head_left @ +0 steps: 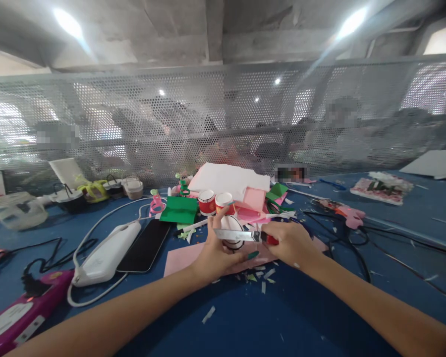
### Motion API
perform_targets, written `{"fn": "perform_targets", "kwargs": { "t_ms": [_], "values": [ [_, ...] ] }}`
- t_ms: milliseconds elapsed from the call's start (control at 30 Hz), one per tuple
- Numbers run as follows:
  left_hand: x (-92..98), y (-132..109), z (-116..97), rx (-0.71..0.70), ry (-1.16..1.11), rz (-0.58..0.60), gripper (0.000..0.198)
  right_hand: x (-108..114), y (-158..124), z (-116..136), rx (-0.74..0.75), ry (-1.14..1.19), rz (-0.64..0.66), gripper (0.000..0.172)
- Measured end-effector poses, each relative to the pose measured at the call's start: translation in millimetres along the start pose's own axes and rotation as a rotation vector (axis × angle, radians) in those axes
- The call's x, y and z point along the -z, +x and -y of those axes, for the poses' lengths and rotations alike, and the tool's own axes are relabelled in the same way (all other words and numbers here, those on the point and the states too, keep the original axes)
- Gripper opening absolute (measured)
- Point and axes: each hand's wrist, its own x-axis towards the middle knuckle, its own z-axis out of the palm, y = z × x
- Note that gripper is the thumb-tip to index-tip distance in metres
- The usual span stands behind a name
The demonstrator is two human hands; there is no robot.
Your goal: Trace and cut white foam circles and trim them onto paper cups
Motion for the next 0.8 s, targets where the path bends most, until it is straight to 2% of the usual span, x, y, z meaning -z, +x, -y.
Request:
{"fn": "perform_targets", "kwargs": {
  "t_ms": [100,167,300,500,633,800],
  "values": [
    [-0.9,0,-3,0.126,-0.115,0.078,0.083,0,0,-1,0.022,-0.009,-0.013,0.014],
    [-0.4,1,-4,0.156,-0.136,0.095,0.079,-1,-1,-2,0.050,-0.011,-0.033,0.014],
    [1.5,3,-6,0.147,-0.087,0.077,0.076,-3,-1,-3,0.100,-0.010,-0.059,0.015],
    [0.6,3,-11,0.157,-0.149,0.113,0.067,-4,-1,-5,0.122,-0.005,-0.095,0.017],
    [-0.7,1,-16,0.200,-0.186,0.114,0.067,-2,-2,-5,0.121,-0.023,-0.073,0.016],
    [-2.4,0,-23,0.190,-0.231,0.196,0.068,-3,-3,-4,0.116,-0.027,-0.028,0.014]
  ]
}}
